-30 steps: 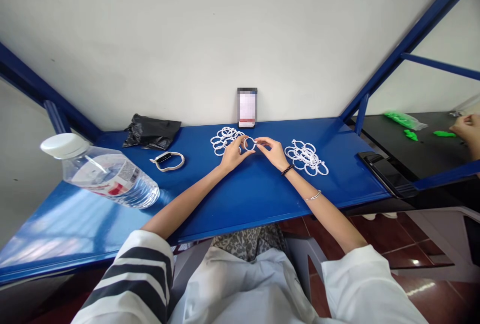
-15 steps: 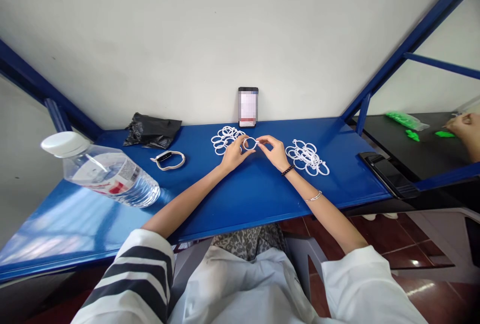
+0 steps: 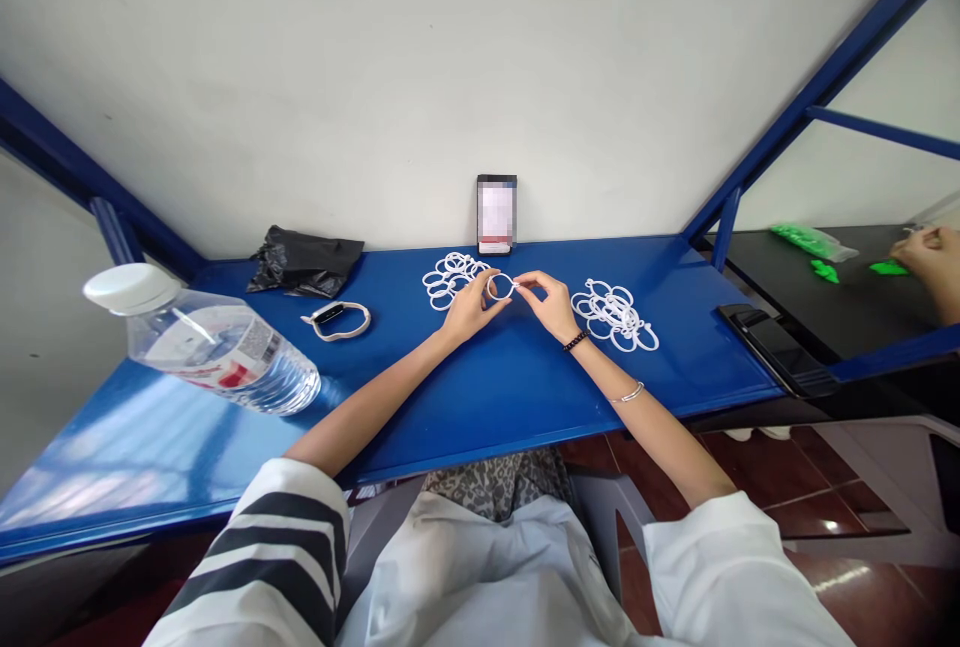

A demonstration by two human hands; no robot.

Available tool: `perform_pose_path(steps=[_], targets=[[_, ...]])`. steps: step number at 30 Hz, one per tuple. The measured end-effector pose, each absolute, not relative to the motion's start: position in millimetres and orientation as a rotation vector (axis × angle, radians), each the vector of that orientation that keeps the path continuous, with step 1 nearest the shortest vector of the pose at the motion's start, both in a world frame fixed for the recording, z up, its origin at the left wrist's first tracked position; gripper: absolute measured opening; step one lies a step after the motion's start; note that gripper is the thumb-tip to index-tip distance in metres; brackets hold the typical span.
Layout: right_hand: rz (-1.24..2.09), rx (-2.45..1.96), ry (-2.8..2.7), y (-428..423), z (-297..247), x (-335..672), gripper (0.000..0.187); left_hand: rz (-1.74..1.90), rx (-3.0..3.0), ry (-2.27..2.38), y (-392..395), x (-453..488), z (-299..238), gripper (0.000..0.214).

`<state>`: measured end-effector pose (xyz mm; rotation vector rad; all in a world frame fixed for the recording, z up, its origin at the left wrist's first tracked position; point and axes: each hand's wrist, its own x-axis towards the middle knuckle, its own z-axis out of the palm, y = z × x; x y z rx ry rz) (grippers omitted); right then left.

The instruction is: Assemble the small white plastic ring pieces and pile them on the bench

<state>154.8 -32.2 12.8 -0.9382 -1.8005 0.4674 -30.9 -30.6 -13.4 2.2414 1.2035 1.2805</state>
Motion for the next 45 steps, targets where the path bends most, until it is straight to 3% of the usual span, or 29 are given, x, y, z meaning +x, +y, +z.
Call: perform_pose_path(steps=[17, 45], targets=[[0.715, -0.941, -1.725, -31.2, 9.9, 153.7, 0.027, 1.296, 2.169, 1.202, -30.4, -30.8, -8.0, 0.042], [0.731, -0.951, -1.743, -33.0, 7.2, 152.7, 0.032, 1.268, 2.158, 1.149, -26.2, -31.7, -9.3, 0.051]])
